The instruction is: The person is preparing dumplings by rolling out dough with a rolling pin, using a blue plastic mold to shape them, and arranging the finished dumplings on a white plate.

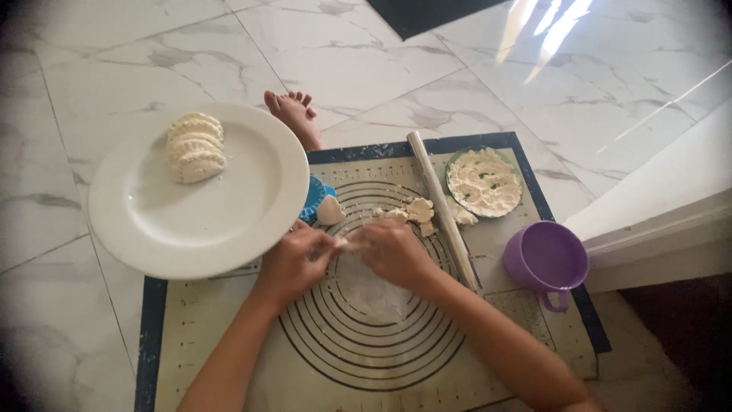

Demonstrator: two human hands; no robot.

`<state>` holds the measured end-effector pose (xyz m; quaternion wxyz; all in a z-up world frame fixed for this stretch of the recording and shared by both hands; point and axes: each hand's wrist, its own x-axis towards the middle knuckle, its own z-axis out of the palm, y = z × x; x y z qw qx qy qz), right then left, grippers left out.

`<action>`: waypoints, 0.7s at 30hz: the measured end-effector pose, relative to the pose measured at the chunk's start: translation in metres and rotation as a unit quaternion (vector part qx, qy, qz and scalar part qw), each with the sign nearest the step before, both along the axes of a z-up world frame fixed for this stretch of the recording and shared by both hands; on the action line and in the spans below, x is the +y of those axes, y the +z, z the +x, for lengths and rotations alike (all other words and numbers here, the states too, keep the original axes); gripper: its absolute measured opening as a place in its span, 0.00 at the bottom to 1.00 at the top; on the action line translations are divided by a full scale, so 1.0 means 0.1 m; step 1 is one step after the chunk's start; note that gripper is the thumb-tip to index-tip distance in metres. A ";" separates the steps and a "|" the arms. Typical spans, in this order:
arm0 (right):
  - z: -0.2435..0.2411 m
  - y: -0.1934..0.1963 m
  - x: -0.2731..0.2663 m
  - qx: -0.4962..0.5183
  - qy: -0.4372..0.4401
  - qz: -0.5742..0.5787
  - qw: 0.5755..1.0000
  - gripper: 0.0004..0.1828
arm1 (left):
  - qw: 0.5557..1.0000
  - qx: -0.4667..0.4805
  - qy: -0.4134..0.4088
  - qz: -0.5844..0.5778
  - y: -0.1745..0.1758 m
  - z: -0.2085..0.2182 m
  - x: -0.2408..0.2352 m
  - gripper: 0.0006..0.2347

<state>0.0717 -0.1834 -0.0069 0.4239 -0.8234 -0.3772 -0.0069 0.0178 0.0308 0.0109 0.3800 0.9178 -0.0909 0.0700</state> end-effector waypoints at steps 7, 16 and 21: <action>-0.05 -0.05 0.09 0.021 -0.039 0.017 0.999 0.06 | 0.993 -0.025 0.045 0.103 -0.18 -0.02 -0.08 0.02; -0.19 -0.10 -0.01 0.060 0.052 -0.028 0.996 0.05 | 0.970 0.148 -0.033 0.192 0.18 -0.20 -0.01 0.04; -0.37 0.03 0.07 -0.002 0.111 -0.057 0.992 0.06 | 0.946 0.201 -0.088 0.237 0.08 -0.20 -0.01 0.00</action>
